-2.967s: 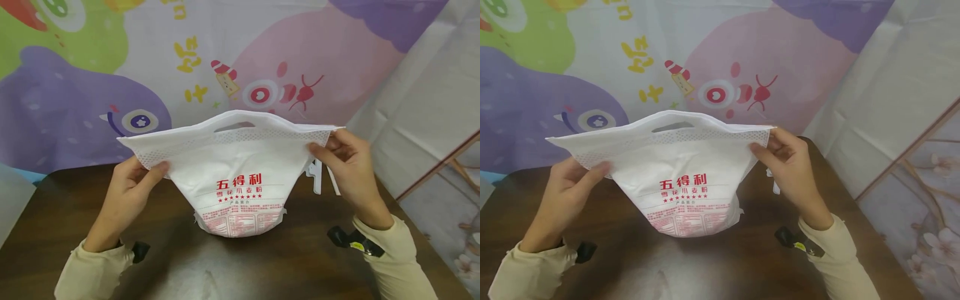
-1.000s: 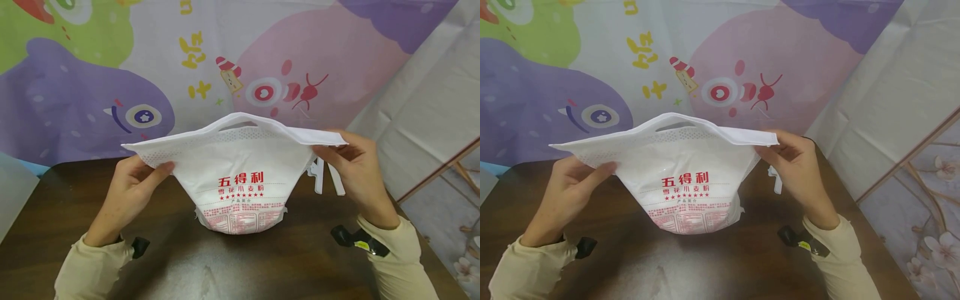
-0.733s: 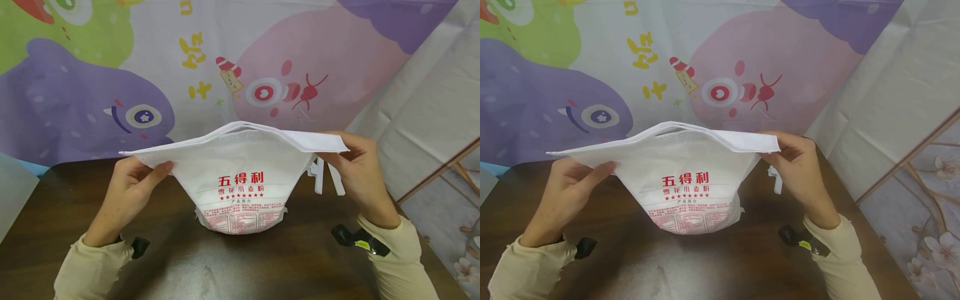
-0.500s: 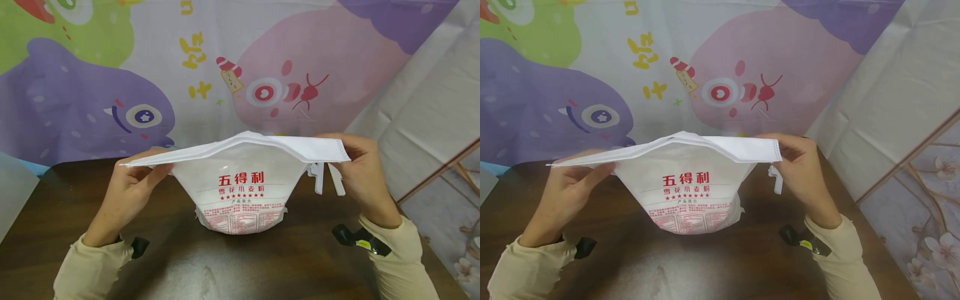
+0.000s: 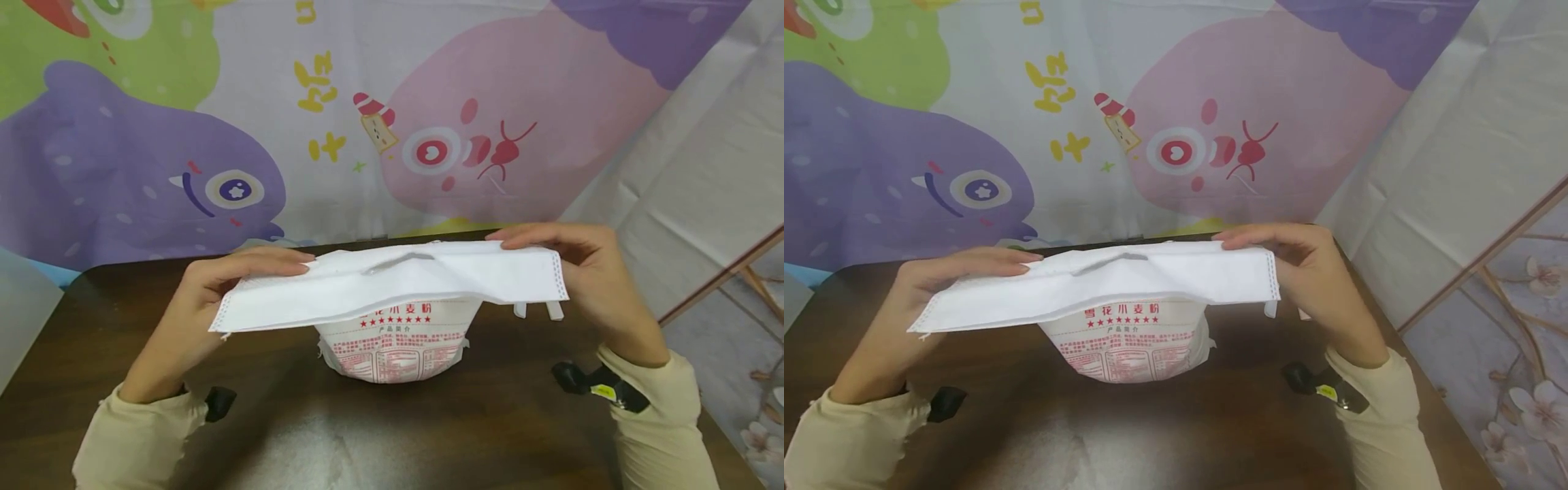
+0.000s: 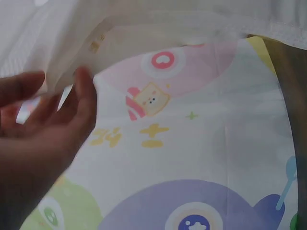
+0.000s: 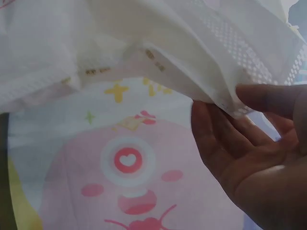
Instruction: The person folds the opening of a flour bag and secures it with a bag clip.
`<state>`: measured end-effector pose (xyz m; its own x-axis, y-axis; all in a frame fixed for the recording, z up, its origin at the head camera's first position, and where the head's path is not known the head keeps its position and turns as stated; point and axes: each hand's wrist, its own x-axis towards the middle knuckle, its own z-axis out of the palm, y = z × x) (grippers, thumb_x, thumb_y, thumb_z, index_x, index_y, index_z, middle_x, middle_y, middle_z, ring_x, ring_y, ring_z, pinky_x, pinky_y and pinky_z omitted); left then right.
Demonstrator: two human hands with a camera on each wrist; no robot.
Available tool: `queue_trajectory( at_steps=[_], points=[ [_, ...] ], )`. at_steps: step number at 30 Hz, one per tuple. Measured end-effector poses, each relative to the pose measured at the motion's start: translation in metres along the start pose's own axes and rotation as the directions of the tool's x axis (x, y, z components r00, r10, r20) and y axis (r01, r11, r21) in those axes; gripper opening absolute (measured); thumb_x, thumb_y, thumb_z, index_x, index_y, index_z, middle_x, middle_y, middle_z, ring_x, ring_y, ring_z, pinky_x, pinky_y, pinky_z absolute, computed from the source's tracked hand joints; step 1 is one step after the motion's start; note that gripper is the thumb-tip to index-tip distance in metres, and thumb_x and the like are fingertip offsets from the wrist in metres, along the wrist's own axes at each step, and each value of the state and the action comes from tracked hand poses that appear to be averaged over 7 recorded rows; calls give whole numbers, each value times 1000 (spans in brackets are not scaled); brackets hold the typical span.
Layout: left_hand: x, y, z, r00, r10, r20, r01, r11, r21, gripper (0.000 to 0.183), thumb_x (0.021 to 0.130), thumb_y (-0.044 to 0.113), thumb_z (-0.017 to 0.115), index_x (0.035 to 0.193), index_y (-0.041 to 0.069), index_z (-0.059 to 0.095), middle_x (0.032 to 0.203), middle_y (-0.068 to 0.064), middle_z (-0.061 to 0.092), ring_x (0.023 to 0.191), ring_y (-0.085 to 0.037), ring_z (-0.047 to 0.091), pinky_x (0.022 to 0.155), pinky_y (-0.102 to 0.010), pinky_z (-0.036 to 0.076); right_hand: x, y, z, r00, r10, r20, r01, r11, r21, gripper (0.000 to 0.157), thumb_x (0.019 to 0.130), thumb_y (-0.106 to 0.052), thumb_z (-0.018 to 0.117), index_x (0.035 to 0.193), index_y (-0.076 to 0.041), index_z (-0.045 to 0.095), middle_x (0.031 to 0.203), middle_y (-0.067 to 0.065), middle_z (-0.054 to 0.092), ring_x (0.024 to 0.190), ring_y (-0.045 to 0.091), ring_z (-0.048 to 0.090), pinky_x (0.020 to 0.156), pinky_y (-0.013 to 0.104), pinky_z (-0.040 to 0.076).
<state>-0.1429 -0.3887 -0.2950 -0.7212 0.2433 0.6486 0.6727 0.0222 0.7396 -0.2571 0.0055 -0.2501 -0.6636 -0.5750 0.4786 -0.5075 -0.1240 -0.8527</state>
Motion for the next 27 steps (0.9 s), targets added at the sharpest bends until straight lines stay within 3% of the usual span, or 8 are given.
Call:
queue_trajectory(
  at_steps=[4,7,9,12,15,18,21,27],
  points=[
    [-6,-1,-13,988,-84,131,95,992,-80,42,95,-18,33,125,-11,61,138,-28,52,137,-38,42,103,-31,42,0,-2,-7,995,-3,102,5,1000,-23,29,90,24,45,107,16,67,122,32,61,118,40,58,73,31,56],
    [-9,-5,-21,974,-74,215,120,971,-206,55,93,-15,14,124,-13,60,146,-33,42,141,-42,33,105,-34,40,-1,-6,-9,989,-10,149,17,999,-46,34,94,22,36,105,15,68,125,33,59,123,41,55,84,32,53],
    [-8,-7,-22,969,-56,239,119,959,-259,57,92,-13,12,121,-14,61,146,-35,40,141,-44,32,105,-37,40,-2,-9,-8,987,-3,161,14,998,-69,37,96,20,33,105,15,68,127,32,59,124,40,53,89,33,51],
    [-8,-4,-17,981,-68,184,91,989,-119,44,97,-12,26,113,-6,67,139,-30,50,137,-39,42,100,-32,41,-3,-14,-6,985,1,171,17,995,-102,34,98,16,36,106,13,68,129,31,58,126,39,52,94,32,48],
    [-7,3,-8,984,-135,114,126,988,84,30,93,-14,54,115,3,66,134,-18,59,128,-30,52,93,-25,46,-3,-15,-3,982,-38,187,67,987,-148,27,95,17,45,106,10,69,127,30,60,125,36,54,91,29,48],
    [-6,9,1,978,-194,82,168,953,250,50,85,-6,73,129,12,60,134,-4,59,116,-21,57,87,-22,48,-4,-15,1,976,-80,202,120,974,-190,27,85,21,58,106,6,68,124,29,61,121,34,56,90,28,47],
    [-6,14,9,970,-234,66,189,895,405,69,80,9,84,140,24,53,136,9,56,106,-13,56,83,-22,47,-6,-17,8,979,-77,189,132,945,-299,41,73,18,74,110,0,67,123,20,64,114,27,60,86,25,48],
    [-7,13,20,983,-177,41,115,783,611,82,74,25,90,145,26,49,138,9,55,110,-8,54,88,-19,40,-7,-22,20,986,-68,149,141,818,-557,65,63,0,92,121,-13,67,120,-1,67,104,14,61,85,20,46]
  ],
)
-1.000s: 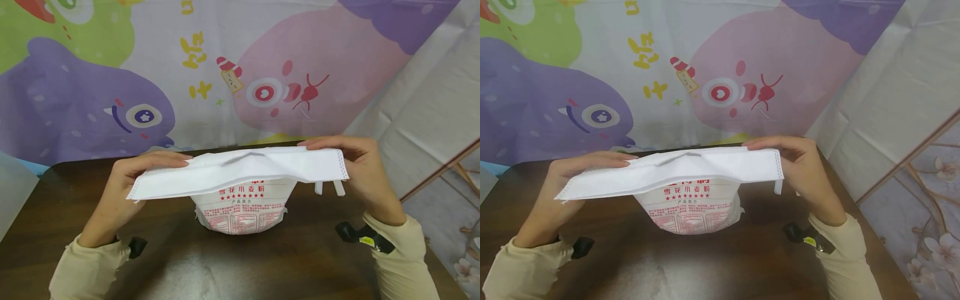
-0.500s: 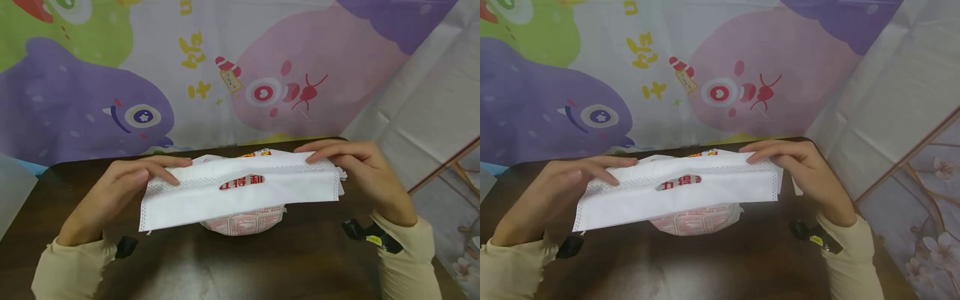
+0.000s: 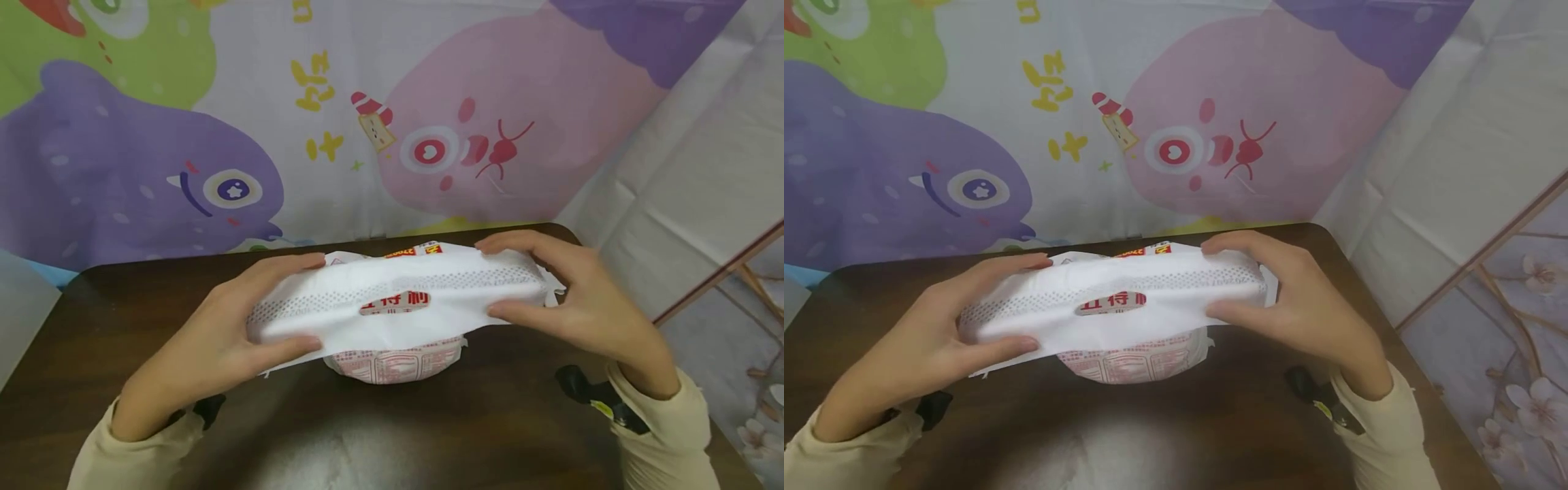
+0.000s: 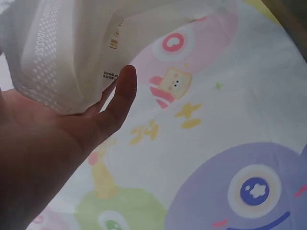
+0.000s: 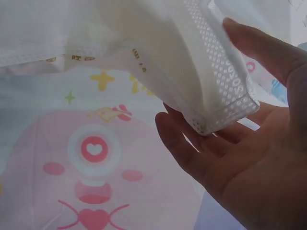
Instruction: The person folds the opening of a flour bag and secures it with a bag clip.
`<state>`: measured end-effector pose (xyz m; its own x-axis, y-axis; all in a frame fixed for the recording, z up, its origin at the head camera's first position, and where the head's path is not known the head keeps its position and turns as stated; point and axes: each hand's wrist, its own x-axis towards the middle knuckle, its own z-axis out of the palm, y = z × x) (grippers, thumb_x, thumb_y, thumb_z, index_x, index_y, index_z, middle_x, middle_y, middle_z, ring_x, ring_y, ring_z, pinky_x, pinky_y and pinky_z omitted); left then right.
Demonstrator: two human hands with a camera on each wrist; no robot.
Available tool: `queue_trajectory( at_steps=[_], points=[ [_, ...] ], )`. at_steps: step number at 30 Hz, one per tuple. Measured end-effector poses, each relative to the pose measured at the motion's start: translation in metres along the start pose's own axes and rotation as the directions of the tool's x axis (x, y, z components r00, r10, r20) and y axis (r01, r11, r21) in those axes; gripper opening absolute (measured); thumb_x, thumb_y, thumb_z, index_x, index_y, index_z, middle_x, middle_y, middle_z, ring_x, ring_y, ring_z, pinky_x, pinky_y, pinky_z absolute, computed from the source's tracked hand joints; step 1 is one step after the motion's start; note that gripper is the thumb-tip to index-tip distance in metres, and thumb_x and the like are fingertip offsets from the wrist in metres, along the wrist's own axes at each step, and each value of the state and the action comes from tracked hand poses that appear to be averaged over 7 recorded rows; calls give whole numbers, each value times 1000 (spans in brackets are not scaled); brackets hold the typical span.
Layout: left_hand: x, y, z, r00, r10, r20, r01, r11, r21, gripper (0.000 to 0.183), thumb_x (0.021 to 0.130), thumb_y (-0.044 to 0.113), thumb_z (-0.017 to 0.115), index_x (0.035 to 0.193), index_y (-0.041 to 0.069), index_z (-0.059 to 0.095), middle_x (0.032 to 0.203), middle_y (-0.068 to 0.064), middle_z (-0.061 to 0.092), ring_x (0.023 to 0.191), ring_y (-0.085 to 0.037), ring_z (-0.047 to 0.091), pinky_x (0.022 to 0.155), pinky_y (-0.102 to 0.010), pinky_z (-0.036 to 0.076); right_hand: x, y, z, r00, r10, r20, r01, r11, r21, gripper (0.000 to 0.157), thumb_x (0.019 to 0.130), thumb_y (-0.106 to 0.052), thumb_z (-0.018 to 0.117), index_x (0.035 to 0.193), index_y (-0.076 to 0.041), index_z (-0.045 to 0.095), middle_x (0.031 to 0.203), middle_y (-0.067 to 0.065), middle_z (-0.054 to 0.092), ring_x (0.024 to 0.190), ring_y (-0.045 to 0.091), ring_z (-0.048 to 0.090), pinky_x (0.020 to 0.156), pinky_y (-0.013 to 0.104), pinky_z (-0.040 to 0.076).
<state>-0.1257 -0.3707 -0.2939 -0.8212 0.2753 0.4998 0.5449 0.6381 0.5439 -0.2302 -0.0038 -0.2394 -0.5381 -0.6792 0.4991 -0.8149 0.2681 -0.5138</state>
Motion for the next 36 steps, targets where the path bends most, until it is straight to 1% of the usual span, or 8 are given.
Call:
queue_trajectory(
  at_steps=[6,11,22,26,30,33,36],
  points=[
    [2,-1,7,994,91,-60,-86,993,82,75,73,19,89,139,16,55,137,1,57,121,-16,55,99,-17,37,0,0,2,1000,-9,21,10,999,-54,67,66,-3,92,126,-16,65,121,-5,66,105,13,60,89,20,45],
    [3,-2,9,987,131,-88,-120,985,124,71,73,20,88,136,13,58,135,-3,59,122,-20,57,103,-17,36,1,3,2,999,-22,40,26,996,-88,65,67,-5,92,125,-17,65,121,-7,66,108,13,60,92,20,44],
    [3,-2,10,986,136,-97,-120,982,149,67,75,21,87,135,14,59,133,-2,61,119,-21,59,101,-17,39,3,3,3,998,-41,49,46,994,-97,62,68,-5,91,124,-16,65,120,-7,66,107,12,60,91,20,44],
    [4,0,8,985,149,-89,-137,982,131,58,82,17,82,136,14,59,133,-1,61,119,-19,59,101,-19,40,4,3,4,998,-54,35,57,994,-94,61,69,-4,90,123,-14,65,119,-6,66,104,12,61,89,20,45],
    [3,3,7,988,138,-69,-130,986,100,47,91,10,72,136,18,60,133,5,60,122,-14,57,103,-21,39,5,3,5,998,-60,13,61,994,-90,58,71,-2,89,123,-13,66,118,-5,67,100,12,61,86,20,45],
    [2,3,7,990,126,-67,-118,987,112,44,94,9,67,136,19,61,132,6,61,121,-13,58,104,-22,39,5,2,6,997,-71,-2,71,994,-83,56,72,0,87,123,-12,66,118,-4,67,99,12,61,84,20,46],
    [2,2,7,989,128,-74,-117,983,142,44,94,8,66,137,18,61,131,3,63,119,-15,60,102,-25,41,6,3,7,996,-84,-10,83,994,-76,56,72,2,86,123,-11,67,118,-3,68,99,12,62,85,20,46]
  ],
)
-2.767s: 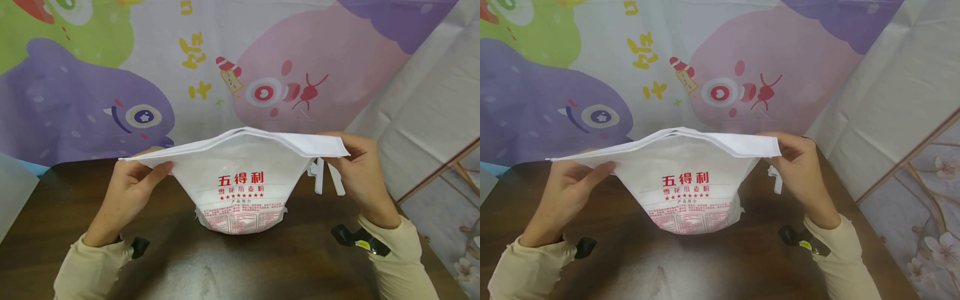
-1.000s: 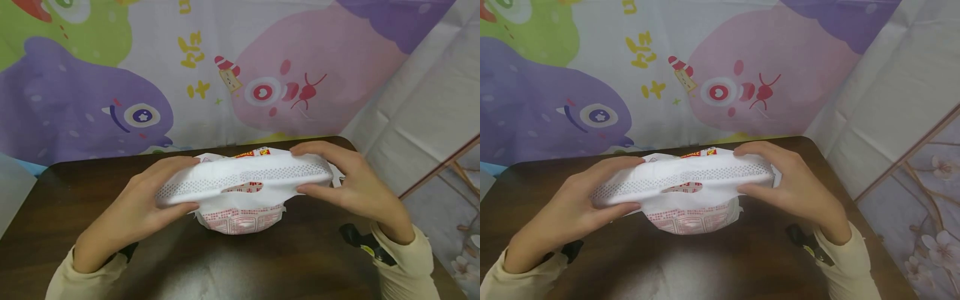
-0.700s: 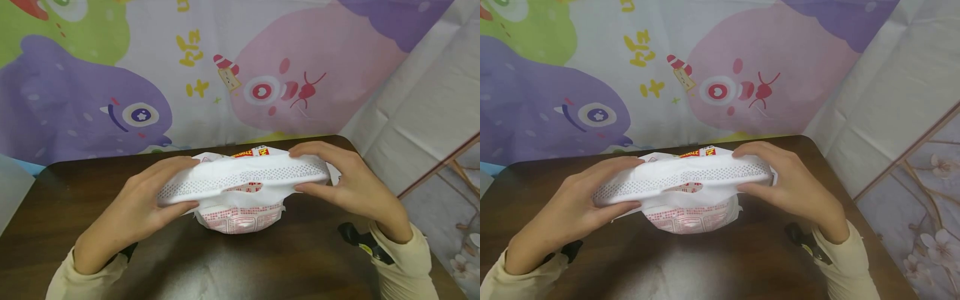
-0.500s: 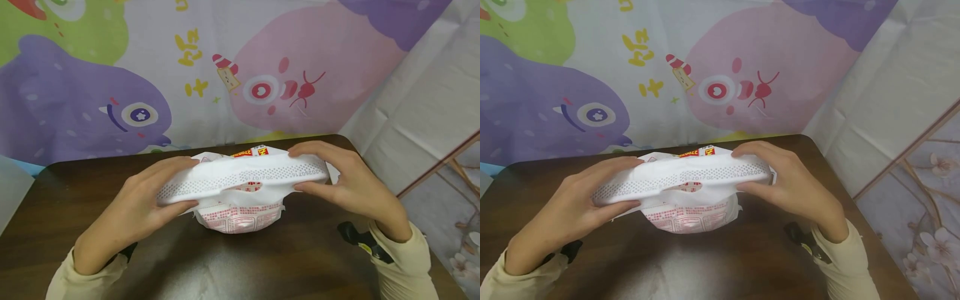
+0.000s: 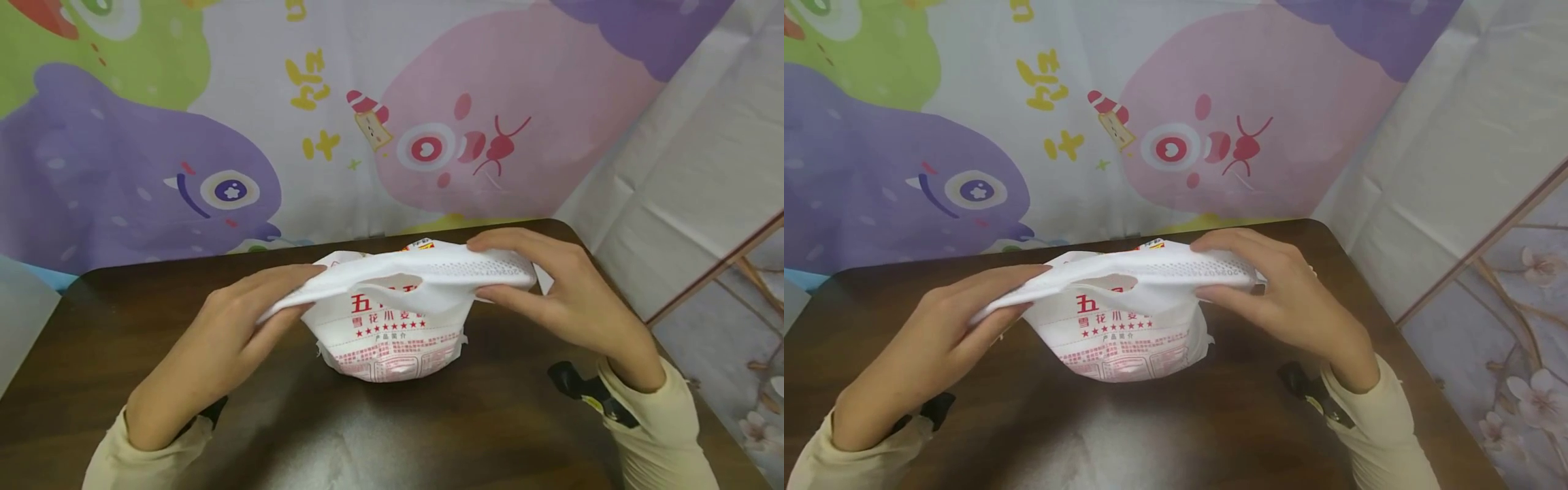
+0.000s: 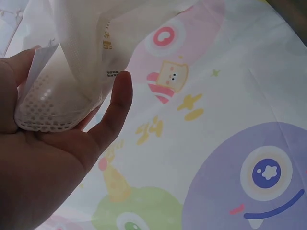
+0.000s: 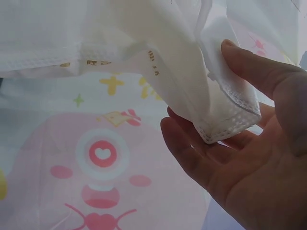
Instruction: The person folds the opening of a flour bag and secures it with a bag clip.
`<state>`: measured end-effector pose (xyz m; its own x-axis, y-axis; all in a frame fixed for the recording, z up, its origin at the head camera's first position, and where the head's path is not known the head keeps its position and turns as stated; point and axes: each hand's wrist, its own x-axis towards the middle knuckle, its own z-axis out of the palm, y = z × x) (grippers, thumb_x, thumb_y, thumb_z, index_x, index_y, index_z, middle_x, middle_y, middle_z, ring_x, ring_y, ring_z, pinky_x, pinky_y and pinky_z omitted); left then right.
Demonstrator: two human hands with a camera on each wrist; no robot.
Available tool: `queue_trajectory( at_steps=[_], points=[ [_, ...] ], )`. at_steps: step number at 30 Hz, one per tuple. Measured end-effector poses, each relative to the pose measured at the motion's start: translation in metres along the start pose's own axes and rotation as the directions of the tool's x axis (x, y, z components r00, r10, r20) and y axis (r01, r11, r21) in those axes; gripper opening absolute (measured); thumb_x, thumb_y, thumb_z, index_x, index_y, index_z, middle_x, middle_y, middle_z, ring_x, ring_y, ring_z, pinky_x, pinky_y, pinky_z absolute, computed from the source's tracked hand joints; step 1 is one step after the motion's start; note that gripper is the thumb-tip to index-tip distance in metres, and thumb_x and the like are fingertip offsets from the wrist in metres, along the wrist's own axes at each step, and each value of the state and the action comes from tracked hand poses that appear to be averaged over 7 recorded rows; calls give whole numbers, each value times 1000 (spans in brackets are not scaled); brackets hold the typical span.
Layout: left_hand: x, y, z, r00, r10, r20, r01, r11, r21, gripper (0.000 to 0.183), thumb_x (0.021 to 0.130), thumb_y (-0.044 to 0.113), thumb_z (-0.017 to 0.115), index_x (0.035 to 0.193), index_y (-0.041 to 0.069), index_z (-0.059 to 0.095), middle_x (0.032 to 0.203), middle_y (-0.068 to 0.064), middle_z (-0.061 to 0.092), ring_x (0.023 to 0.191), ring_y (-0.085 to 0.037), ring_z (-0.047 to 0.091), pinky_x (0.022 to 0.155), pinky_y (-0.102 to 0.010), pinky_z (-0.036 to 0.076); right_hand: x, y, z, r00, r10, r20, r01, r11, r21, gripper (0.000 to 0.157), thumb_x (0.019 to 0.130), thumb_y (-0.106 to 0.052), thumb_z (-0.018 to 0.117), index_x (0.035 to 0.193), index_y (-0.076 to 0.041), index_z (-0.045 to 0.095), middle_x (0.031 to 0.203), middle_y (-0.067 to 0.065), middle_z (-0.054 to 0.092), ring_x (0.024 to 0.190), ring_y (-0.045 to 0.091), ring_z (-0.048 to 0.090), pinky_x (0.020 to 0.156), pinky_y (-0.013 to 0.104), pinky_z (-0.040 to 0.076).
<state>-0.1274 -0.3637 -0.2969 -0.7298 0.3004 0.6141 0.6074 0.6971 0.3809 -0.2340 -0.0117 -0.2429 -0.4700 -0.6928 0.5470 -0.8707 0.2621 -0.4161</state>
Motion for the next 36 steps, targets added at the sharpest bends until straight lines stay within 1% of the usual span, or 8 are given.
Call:
queue_trajectory(
  at_steps=[3,7,15,20,24,29,33,36],
  points=[
    [0,-1,1,1000,-5,-7,5,1000,25,44,94,8,66,137,18,61,130,3,64,117,-16,62,99,-29,45,0,1,1,1000,-7,-2,7,1000,-2,56,73,3,85,123,-11,67,120,-2,67,99,13,62,85,20,46],
    [-1,-3,1,1000,-11,-13,11,999,37,43,93,10,69,135,19,63,129,4,66,114,-15,63,94,-32,48,-1,5,2,999,-23,-26,22,999,-24,49,76,8,80,121,-11,69,115,-2,70,88,9,62,74,18,48],
    [-3,-10,-14,998,-59,17,60,996,-63,55,79,16,85,129,23,64,107,11,69,78,-4,61,70,-17,47,0,13,6,996,-53,-72,52,999,-6,44,83,18,59,116,-8,72,103,-1,72,61,3,58,59,17,46],
    [-4,-20,-23,988,-101,115,122,973,-195,65,79,12,85,137,26,59,126,12,64,90,-6,62,76,-18,48,1,15,5,997,-8,-71,8,1000,-3,41,85,14,63,116,-11,73,99,-5,71,59,1,57,57,18,46],
    [-4,-25,-21,989,-85,121,109,972,-209,60,84,8,80,138,24,59,126,10,65,90,-6,61,75,-18,48,2,18,6,996,24,-82,-23,1000,11,38,86,12,64,114,-12,73,95,-5,71,56,2,56,54,18,45],
    [-2,-24,-17,995,-86,45,94,972,-214,47,90,1,71,131,25,66,120,12,69,85,-8,62,73,-19,46,2,20,12,992,79,-103,-68,992,104,35,86,12,67,113,-10,74,97,-2,71,65,8,59,54,20,47],
    [1,-20,-16,994,-62,-86,41,974,-224,39,87,-8,70,118,15,73,102,7,72,74,-7,60,68,-18,45,2,20,15,986,107,-124,-84,981,177,35,84,13,69,111,-8,74,99,1,73,74,12,62,62,21,50],
    [5,-17,-16,978,-48,-202,6,979,-204,30,84,-11,71,106,8,76,81,4,67,59,-4,49,58,-18,39,4,19,15,980,105,-167,-64,970,233,33,83,17,68,109,-3,74,100,6,73,80,15,63,69,21,51]
  ],
)
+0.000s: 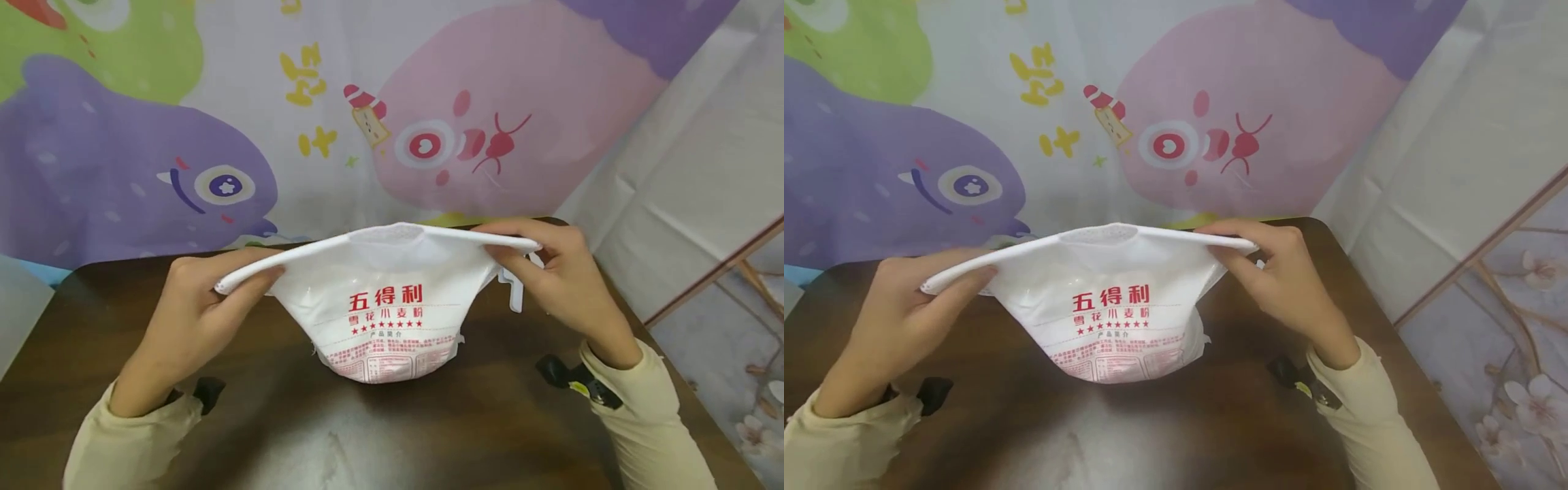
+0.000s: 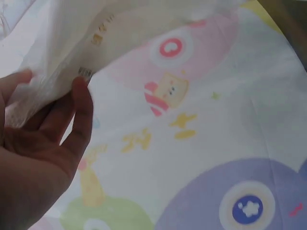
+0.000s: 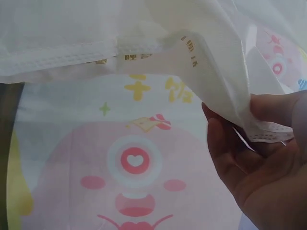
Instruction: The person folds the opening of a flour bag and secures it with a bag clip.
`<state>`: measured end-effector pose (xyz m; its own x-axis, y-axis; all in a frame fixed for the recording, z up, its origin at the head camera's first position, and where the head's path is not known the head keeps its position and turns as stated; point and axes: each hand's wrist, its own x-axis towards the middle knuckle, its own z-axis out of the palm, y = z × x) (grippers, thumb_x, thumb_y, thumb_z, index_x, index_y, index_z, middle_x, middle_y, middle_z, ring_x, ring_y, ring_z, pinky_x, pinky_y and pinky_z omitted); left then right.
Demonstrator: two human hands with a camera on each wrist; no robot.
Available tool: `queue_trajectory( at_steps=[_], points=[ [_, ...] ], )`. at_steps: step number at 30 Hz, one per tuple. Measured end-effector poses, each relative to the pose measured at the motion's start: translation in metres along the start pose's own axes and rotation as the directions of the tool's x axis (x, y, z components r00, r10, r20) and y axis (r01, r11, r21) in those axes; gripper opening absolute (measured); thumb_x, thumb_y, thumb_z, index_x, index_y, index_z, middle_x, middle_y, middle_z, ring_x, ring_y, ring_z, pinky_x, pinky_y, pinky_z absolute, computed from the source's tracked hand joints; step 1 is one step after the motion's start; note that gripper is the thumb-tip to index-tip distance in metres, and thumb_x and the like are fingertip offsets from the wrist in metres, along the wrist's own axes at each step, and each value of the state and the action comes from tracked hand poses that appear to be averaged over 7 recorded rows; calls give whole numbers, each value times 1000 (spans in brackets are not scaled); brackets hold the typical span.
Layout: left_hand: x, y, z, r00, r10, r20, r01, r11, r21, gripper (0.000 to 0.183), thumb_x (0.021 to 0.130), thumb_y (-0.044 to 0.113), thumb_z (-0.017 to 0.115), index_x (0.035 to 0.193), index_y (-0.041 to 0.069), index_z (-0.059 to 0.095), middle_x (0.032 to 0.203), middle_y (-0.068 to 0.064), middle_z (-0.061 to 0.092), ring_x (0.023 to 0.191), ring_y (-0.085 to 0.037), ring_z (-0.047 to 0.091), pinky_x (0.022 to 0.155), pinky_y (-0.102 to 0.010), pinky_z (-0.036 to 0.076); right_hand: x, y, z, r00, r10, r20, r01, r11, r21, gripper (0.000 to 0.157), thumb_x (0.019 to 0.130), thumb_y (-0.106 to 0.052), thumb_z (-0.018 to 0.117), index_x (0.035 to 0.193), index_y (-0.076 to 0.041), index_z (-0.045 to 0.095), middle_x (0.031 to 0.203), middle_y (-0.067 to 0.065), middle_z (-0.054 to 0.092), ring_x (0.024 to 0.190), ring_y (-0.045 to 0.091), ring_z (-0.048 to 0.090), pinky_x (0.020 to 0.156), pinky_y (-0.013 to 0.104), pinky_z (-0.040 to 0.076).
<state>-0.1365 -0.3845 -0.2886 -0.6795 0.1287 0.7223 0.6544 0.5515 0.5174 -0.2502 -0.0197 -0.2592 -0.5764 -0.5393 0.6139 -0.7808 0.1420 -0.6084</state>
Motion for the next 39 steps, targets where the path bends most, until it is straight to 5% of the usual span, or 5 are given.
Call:
queue_trajectory(
  at_steps=[11,23,30,35,39],
  points=[
    [13,7,4,985,30,-171,-13,995,95,10,85,-4,70,85,5,74,65,4,54,54,-5,41,51,-19,30,18,-5,-3,993,-71,-97,81,991,106,25,80,20,68,101,9,73,91,12,74,65,14,64,58,20,54],
    [12,15,-15,998,-51,-20,53,993,101,18,84,0,75,99,10,77,71,9,62,50,-1,42,49,-18,35,23,-6,-5,996,60,-66,-46,980,193,23,82,17,66,104,8,70,93,14,70,71,18,63,62,22,54],
    [16,37,-18,996,29,86,-42,986,162,31,83,6,76,113,14,73,95,8,71,69,-3,56,61,-18,42,24,-24,-14,993,-83,80,88,994,-68,38,75,9,71,112,2,66,106,7,70,87,16,61,73,22,47],
    [28,57,-19,976,29,214,-84,964,253,25,88,15,74,113,13,69,102,9,70,85,-2,60,76,-21,46,32,-43,-8,965,-247,87,261,933,-246,28,86,-21,76,107,-3,72,102,5,73,97,18,64,88,25,44],
    [35,65,-15,952,23,305,-128,936,328,26,94,23,69,117,12,66,108,6,69,94,-6,63,81,-30,51,35,-56,-4,957,-255,140,290,865,-409,35,95,-39,66,104,-6,72,97,2,71,97,22,64,92,34,43]
  ],
)
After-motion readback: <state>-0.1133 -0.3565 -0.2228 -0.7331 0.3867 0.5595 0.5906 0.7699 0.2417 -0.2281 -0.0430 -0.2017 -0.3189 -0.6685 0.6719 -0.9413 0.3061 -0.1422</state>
